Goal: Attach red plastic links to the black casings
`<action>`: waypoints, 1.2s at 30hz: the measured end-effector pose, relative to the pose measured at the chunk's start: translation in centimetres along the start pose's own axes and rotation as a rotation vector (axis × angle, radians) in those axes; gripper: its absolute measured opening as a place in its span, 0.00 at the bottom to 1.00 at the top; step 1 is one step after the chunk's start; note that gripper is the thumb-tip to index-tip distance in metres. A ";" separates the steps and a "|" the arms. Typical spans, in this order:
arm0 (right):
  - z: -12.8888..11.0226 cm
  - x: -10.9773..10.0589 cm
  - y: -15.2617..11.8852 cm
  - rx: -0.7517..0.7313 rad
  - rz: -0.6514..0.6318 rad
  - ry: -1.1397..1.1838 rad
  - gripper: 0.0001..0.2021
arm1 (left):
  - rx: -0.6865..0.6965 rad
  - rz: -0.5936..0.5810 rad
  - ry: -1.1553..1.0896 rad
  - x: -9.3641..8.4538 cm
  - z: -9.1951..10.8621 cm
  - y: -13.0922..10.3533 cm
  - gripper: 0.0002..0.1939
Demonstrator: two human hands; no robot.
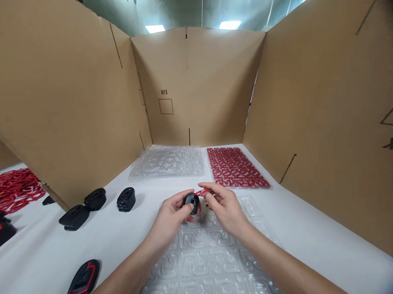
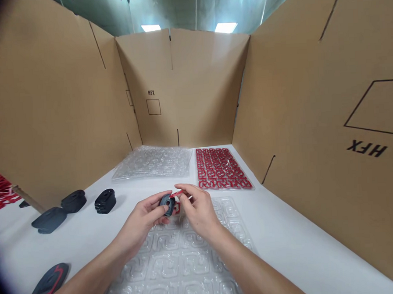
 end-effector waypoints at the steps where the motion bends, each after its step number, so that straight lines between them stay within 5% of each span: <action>1: 0.0 0.0 0.0 -0.012 0.006 0.004 0.13 | 0.004 0.004 0.007 0.0 0.1 0.0 0.23; 13: -0.9 1.2 -0.3 0.119 -0.164 0.237 0.09 | 0.102 0.118 0.108 -1.6 0.8 0.5 0.12; 18: 0.0 0.6 0.0 0.070 -0.061 0.012 0.14 | 0.146 0.076 0.243 -1.6 0.8 0.8 0.13; 25: 0.0 0.6 0.0 -0.014 -0.095 -0.301 0.10 | 0.371 -0.001 0.540 -1.0 2.1 0.2 0.15; 36: -1.3 0.8 -0.5 -0.075 -0.095 -0.229 0.10 | 0.204 0.020 0.414 -1.7 0.9 1.0 0.11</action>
Point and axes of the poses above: each hand's wrist, its own y-axis towards the middle knuckle, its own x-axis out of the palm, z = x × y, the point moved 7 cm from there along y, towards the middle knuckle, and after that the axes turned 7 degrees about x, right-handed, at the moved point
